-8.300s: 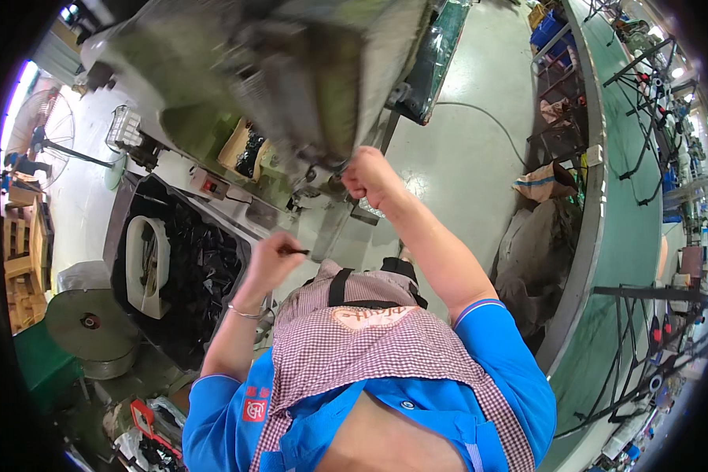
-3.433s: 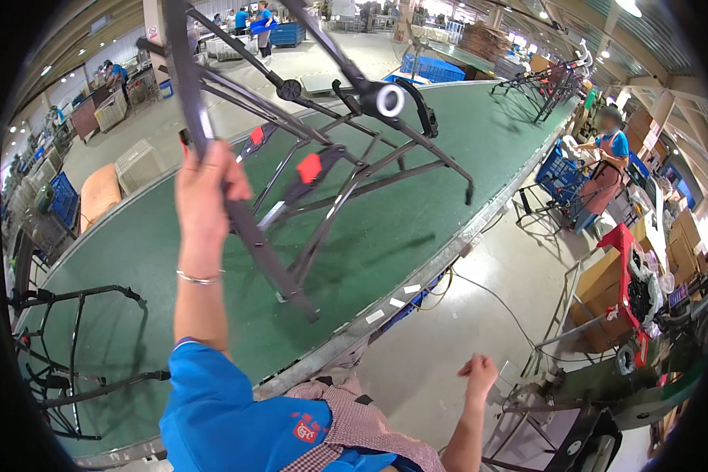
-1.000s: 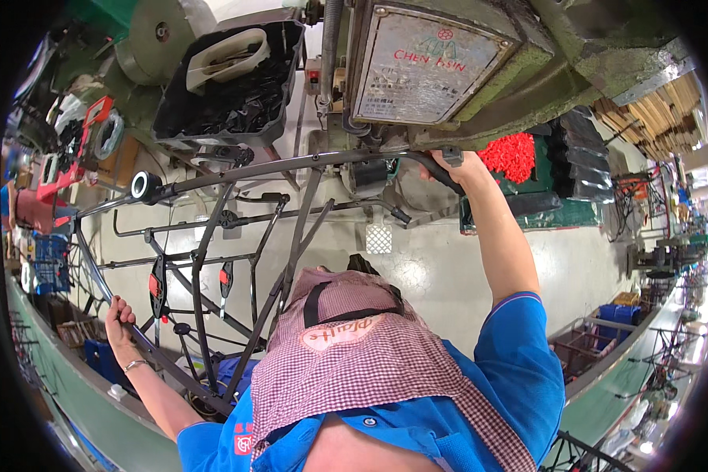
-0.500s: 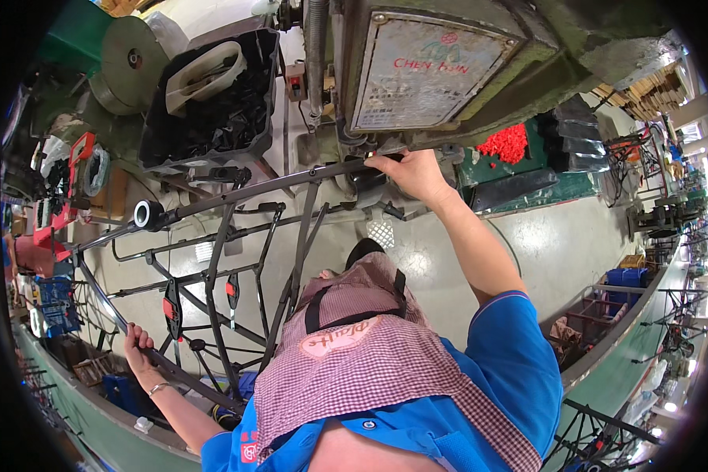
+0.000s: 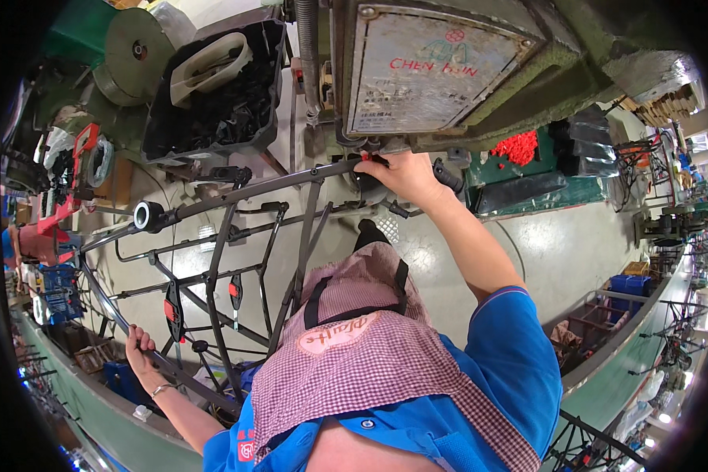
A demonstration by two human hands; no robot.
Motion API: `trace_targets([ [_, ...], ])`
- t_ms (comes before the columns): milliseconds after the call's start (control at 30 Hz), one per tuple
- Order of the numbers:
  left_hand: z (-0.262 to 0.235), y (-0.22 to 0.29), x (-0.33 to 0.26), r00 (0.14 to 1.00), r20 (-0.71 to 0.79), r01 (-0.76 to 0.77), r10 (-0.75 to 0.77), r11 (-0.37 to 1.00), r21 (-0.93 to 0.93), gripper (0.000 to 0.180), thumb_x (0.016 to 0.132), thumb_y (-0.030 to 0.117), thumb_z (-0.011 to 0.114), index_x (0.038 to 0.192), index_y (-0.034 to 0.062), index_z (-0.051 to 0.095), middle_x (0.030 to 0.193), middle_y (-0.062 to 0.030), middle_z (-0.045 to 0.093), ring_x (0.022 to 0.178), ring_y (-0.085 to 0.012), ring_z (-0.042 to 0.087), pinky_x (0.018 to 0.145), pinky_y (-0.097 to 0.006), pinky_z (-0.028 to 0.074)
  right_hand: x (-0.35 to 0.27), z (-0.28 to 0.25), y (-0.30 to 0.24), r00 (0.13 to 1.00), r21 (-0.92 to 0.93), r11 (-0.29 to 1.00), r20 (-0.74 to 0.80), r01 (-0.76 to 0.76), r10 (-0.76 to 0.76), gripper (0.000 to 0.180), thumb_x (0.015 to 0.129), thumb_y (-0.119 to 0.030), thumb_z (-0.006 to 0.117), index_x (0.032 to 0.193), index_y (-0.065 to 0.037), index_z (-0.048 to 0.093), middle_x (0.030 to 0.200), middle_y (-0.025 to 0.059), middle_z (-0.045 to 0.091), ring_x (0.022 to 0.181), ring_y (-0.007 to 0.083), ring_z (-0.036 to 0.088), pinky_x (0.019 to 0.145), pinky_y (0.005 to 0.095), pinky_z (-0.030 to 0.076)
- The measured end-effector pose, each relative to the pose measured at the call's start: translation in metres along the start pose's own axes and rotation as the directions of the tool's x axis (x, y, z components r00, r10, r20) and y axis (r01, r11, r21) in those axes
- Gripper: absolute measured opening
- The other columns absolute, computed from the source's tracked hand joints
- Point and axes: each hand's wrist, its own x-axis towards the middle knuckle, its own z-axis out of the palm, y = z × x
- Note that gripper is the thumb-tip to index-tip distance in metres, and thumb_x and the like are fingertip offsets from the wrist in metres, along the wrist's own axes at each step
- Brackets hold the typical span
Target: The person repeatedly picks up black plastic feet from a bin, places them onto metal frame legs, and uses a press machine to attach them. The person then places the assembled frames onto a nearby rack.
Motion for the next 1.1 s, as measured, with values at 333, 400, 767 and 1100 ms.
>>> trace_targets([
  [333,0.016,0.001,-0.019,0.999,-0.034,0.0,0.0,1.0,0.008,0.015,0.097,0.02,0.054,0.097,0.0064,0.049,0.069,0.004,0.037,0.053,-0.005,0.035,0.048,-0.02,0.033,-0.023,-0.051,0.025,0.973,-0.204,0.962,0.1,-0.183,0.207,0.043,0.081,-0.048,0.068,0.107,-0.014,0.067,0.098,0.013,0.068,0.096,0.0345,0.062,0.08,0.0419,0.05],
  [400,0.005,0.001,-0.014,1.0,0.003,-0.011,0.01,0.999,0.031,0.017,0.096,0.022,0.056,0.099,0.0068,0.05,0.071,0.0041,0.039,0.053,-0.0051,0.035,0.048,-0.02,0.032,-0.025,-0.05,0.027,0.982,-0.193,0.969,0.073,-0.156,0.172,0.041,0.081,-0.046,0.068,0.105,-0.013,0.067,0.099,0.0138,0.067,0.096,0.0352,0.061,0.08,0.0424,0.05],
  [767,0.003,0.001,-0.003,0.999,-0.022,0.028,-0.028,1.0,-0.002,0.016,0.096,0.022,0.057,0.099,0.0069,0.051,0.071,0.0042,0.041,0.053,-0.0049,0.035,0.048,-0.02,0.032,-0.029,-0.051,0.02,0.979,-0.202,0.964,0.07,-0.174,0.192,0.044,0.079,-0.045,0.071,0.107,-0.011,0.065,0.106,0.0137,0.066,0.101,0.0342,0.06,0.083,0.0414,0.05],
  [1100,-0.012,0.0,0.003,0.999,0.004,0.035,-0.035,0.999,-0.001,0.019,0.095,0.024,0.058,0.101,0.0074,0.051,0.072,0.0041,0.041,0.053,-0.0053,0.035,0.048,-0.021,0.031,-0.043,-0.037,-0.034,0.991,-0.282,0.952,-0.024,0.118,-0.13,0.047,0.074,-0.041,0.074,0.103,-0.006,0.066,0.087,0.0128,0.066,0.083,0.0339,0.063,0.072,0.0415,0.051],
])
